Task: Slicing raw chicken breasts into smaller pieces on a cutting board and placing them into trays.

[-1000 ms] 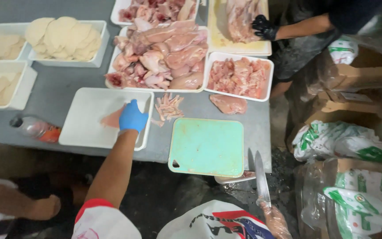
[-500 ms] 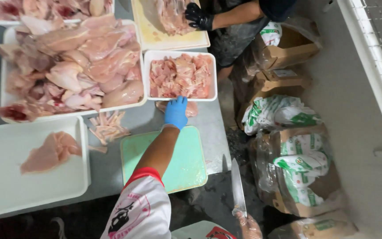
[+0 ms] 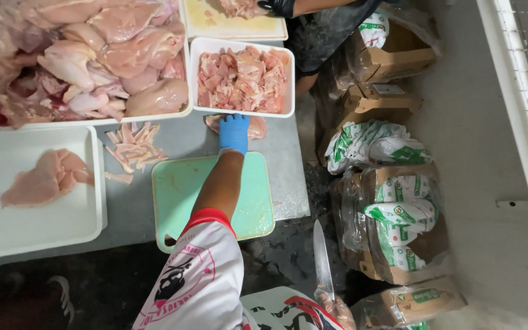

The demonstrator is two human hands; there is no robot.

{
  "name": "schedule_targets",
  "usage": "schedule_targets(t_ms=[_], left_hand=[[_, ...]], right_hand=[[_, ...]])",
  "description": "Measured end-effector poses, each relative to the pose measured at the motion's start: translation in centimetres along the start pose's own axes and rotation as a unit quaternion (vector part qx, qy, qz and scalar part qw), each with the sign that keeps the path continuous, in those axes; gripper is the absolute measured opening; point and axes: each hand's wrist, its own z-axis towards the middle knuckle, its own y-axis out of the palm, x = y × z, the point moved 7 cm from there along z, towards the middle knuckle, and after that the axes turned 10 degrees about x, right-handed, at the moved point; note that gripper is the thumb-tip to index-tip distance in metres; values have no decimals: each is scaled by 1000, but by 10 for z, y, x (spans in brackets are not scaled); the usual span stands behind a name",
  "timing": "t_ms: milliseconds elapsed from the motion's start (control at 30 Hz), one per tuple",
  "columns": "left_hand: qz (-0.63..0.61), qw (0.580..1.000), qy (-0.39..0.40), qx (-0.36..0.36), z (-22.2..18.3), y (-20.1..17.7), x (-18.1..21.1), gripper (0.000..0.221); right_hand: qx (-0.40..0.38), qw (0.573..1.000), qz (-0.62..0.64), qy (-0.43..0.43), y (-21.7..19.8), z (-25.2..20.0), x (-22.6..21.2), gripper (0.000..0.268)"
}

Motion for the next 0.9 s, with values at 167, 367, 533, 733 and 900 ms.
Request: schedule_targets(t_ms=[167, 367, 533, 733, 900], left_hand=[[-4, 930, -39, -365, -3, -26, -12, 52], [-97, 890, -61, -441, -53, 50, -46, 46], [-167, 902, -228, -326, -73, -73, -68, 58], [-209, 878, -263, -341, -22, -152, -29, 68], [-276, 769, -339, -467, -59, -19, -40, 99]], right_hand=[[71, 953, -294, -3, 55, -70, -193, 47], [60, 944, -317, -67, 50, -47, -200, 59], [21, 964, -255, -71, 73, -76, -212, 47], [26, 968, -249, 9, 102, -117, -220, 48], [32, 951, -303, 46, 118, -138, -208, 53]])
